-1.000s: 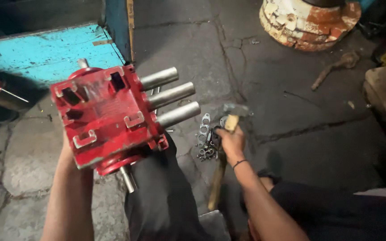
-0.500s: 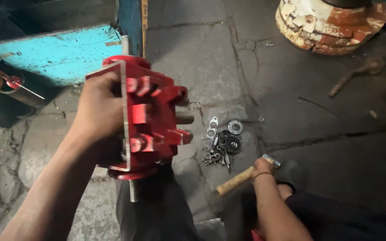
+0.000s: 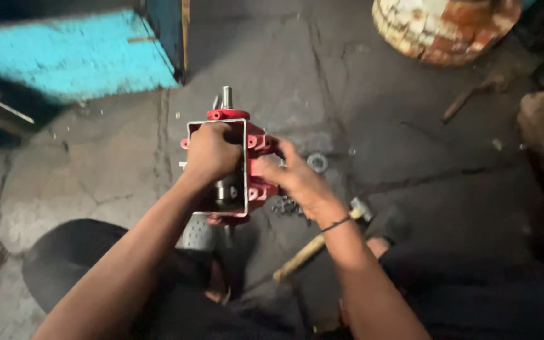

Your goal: The person uses a hammer to tap metal rods into a red mechanical housing. They then insert a crankshaft into the housing and tap it into place with the hammer. Finally, they insert small washers into the housing.

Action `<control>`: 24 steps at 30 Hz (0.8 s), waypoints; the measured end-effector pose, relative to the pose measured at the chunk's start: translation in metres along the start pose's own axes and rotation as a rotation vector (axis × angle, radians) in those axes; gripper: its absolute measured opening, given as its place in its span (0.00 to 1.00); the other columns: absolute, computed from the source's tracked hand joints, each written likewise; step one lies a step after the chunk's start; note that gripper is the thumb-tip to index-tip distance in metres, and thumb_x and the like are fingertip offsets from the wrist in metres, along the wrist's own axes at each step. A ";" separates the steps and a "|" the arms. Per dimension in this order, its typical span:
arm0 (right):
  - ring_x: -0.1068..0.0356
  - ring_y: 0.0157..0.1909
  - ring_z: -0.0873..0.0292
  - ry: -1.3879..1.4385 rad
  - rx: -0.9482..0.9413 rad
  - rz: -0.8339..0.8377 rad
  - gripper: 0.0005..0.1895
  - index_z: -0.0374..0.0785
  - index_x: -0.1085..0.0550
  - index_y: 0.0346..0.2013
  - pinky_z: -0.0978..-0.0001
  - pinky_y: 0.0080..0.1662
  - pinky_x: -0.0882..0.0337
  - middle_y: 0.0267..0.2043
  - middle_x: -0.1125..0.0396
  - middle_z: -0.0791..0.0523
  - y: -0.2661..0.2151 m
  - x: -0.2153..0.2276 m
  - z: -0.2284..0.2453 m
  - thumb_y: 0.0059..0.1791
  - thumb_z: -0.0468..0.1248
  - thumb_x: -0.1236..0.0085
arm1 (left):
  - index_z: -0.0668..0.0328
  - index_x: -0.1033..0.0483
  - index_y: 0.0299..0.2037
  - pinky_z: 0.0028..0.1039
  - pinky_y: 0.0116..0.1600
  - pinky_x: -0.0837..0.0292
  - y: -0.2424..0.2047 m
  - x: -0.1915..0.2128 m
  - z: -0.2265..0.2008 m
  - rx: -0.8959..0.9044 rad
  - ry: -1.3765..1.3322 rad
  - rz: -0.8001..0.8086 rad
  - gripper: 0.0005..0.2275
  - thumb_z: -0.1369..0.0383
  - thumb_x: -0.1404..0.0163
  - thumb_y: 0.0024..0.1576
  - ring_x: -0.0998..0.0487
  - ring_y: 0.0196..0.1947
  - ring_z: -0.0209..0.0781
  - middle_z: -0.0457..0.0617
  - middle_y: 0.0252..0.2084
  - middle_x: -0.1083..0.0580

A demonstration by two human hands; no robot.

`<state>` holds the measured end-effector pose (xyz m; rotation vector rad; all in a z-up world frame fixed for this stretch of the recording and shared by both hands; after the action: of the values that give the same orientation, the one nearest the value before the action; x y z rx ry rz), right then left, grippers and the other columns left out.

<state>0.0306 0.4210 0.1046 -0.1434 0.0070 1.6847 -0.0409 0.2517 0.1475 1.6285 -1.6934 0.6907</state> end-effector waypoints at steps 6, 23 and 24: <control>0.26 0.43 0.60 -0.224 -0.196 -0.056 0.29 0.36 0.29 0.51 0.67 0.45 0.28 0.42 0.26 0.55 -0.017 -0.041 -0.087 0.36 0.37 0.34 | 0.58 0.14 0.39 0.40 0.49 0.23 -0.014 -0.116 0.116 0.135 -0.047 0.128 0.13 0.68 0.48 0.47 0.17 0.41 0.55 0.60 0.38 0.19; 0.31 0.35 0.61 -0.200 -0.302 -0.278 0.20 0.38 0.23 0.38 0.68 0.38 0.29 0.33 0.28 0.58 0.031 0.026 -0.217 0.32 0.24 0.45 | 0.68 0.20 0.52 0.40 0.49 0.23 -0.008 -0.057 0.128 0.293 -0.463 0.188 0.31 0.44 0.56 0.60 0.18 0.43 0.56 0.66 0.48 0.19; 0.31 0.35 0.60 -0.168 -0.325 -0.277 0.20 0.38 0.23 0.38 0.66 0.36 0.30 0.33 0.29 0.58 0.037 0.029 -0.222 0.33 0.24 0.45 | 0.64 0.20 0.53 0.40 0.53 0.24 -0.008 -0.057 0.138 0.254 -0.248 0.126 0.27 0.46 0.54 0.60 0.19 0.47 0.57 0.65 0.48 0.19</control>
<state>0.0111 0.4253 -0.1216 -0.2347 -0.3976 1.4058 -0.0485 0.1804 0.0162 1.8579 -1.9632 0.8206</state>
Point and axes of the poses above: each hand's wrist, its own y-axis towards the middle knuckle, its own x-axis out of the back of the hand, z = x × y, the point moved 9 cm from there along y, towards the middle knuckle
